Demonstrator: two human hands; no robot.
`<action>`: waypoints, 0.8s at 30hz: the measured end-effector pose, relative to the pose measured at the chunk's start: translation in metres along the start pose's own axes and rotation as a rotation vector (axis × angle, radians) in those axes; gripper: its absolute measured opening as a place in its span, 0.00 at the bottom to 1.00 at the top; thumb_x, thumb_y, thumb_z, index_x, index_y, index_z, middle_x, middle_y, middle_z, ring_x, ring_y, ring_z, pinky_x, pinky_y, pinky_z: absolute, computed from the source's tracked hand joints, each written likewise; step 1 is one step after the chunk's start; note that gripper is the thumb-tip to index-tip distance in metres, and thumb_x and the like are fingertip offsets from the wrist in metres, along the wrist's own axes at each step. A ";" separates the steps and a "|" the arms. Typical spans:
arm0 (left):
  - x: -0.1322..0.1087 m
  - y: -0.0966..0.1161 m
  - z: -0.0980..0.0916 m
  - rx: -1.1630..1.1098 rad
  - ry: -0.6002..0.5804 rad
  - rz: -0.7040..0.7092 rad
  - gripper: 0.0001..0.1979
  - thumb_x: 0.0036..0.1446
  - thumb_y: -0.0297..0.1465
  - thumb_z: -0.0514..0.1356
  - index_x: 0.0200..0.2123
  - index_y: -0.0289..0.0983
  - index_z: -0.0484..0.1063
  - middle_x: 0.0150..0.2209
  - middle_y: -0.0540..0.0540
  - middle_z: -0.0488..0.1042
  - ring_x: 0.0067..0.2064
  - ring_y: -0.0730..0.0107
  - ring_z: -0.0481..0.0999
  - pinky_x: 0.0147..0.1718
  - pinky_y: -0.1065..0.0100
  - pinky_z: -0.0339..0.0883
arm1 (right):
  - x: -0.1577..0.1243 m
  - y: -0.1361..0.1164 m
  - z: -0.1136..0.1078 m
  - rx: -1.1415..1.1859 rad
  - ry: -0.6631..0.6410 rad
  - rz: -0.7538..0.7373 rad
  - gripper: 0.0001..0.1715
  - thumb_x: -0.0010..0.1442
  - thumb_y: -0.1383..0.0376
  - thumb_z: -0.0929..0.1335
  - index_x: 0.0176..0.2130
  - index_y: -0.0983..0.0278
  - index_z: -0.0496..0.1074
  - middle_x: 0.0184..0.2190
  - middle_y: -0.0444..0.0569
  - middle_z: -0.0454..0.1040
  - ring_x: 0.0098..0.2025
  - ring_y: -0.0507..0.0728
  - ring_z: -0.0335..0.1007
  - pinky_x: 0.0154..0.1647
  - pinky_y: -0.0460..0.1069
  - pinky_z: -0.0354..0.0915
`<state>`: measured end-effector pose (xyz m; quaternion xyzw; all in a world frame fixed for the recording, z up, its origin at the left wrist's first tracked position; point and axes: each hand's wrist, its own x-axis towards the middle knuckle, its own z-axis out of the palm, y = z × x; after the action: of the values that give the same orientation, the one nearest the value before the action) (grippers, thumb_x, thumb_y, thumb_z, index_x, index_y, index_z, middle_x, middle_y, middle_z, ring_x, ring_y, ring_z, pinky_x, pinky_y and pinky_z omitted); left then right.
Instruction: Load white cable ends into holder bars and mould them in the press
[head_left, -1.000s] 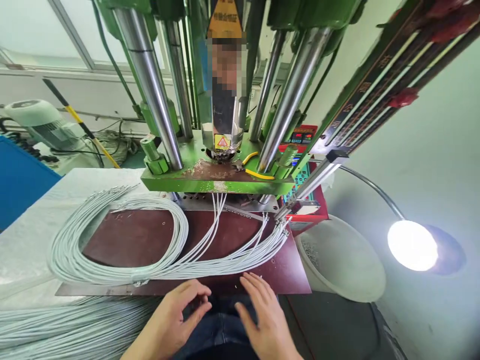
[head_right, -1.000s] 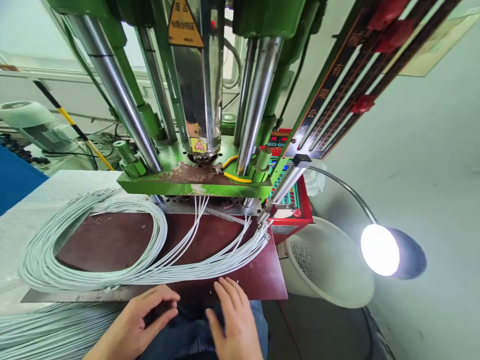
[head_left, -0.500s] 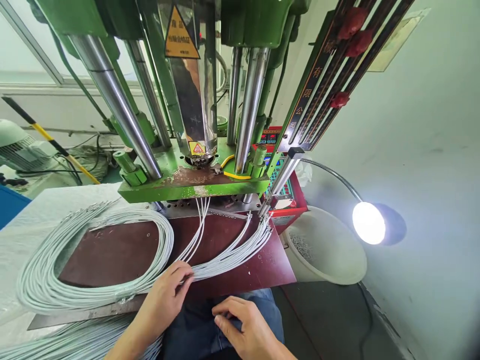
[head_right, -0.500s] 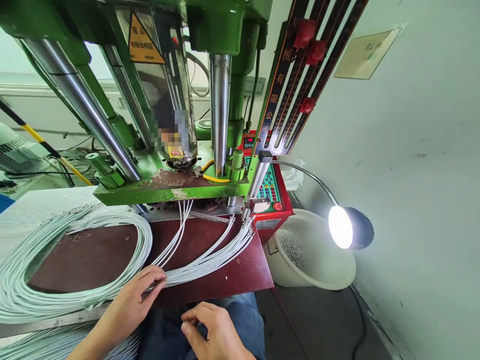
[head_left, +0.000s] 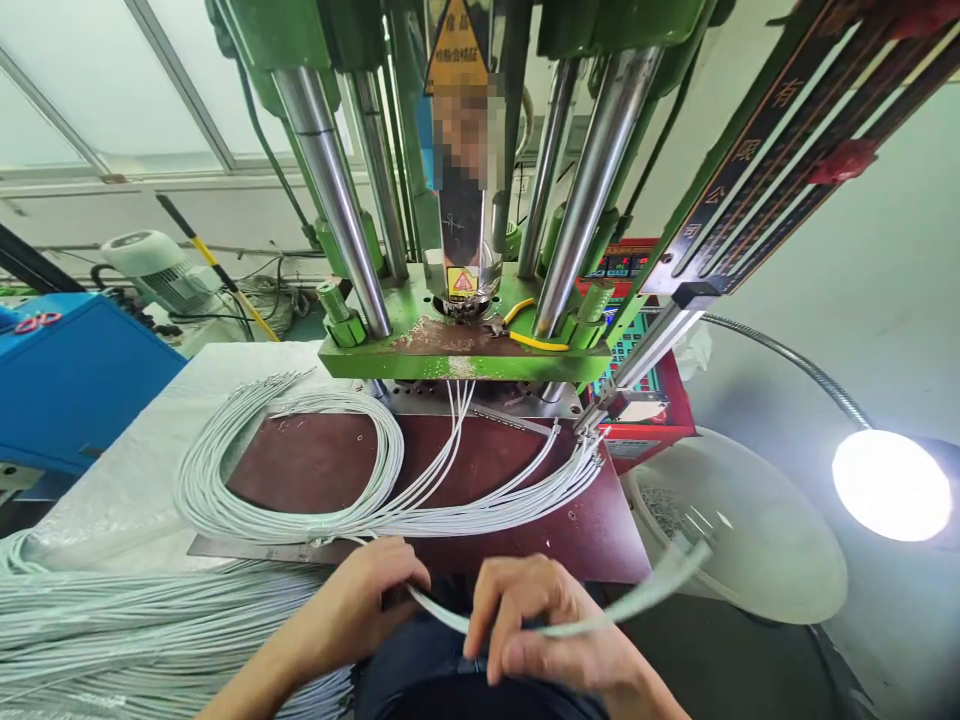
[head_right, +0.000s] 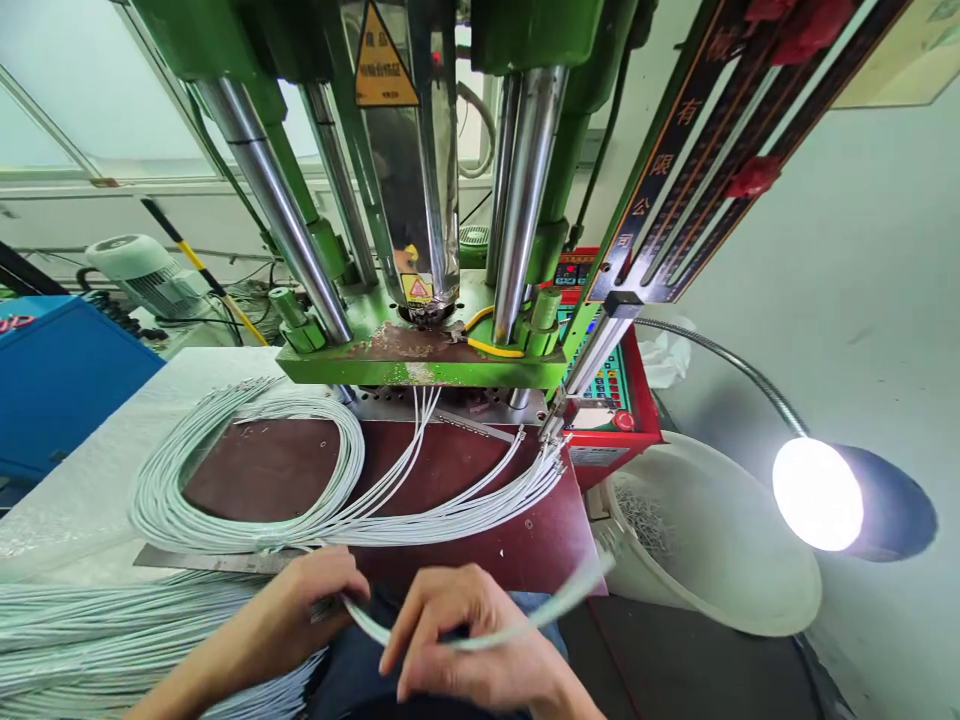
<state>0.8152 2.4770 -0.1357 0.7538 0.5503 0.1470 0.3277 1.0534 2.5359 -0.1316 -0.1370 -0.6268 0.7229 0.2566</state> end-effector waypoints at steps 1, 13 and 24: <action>-0.007 -0.003 0.012 0.086 0.085 0.058 0.08 0.57 0.24 0.56 0.29 0.38 0.73 0.29 0.48 0.76 0.34 0.67 0.72 0.33 0.69 0.66 | -0.007 -0.002 0.002 -0.056 -0.050 0.012 0.25 0.65 0.50 0.64 0.32 0.63 0.81 0.34 0.51 0.80 0.38 0.56 0.74 0.43 0.50 0.66; 0.014 -0.017 0.020 0.384 0.358 0.186 0.14 0.63 0.21 0.51 0.48 0.36 0.71 0.43 0.41 0.75 0.47 0.62 0.74 0.49 0.59 0.71 | -0.050 0.050 -0.008 -0.121 0.415 0.233 0.31 0.69 0.49 0.58 0.37 0.64 0.81 0.43 0.57 0.78 0.45 0.59 0.74 0.46 0.51 0.69; 0.019 -0.030 0.016 0.547 0.336 0.211 0.11 0.64 0.23 0.51 0.38 0.37 0.74 0.36 0.45 0.74 0.38 0.65 0.73 0.39 0.64 0.70 | -0.037 0.029 0.018 -0.121 0.216 -0.096 0.23 0.71 0.58 0.59 0.42 0.65 0.79 0.38 0.57 0.79 0.42 0.55 0.77 0.44 0.48 0.70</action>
<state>0.8093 2.4948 -0.1695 0.8319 0.5346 0.1491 0.0011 1.0690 2.4985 -0.1610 -0.1990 -0.6437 0.6517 0.3484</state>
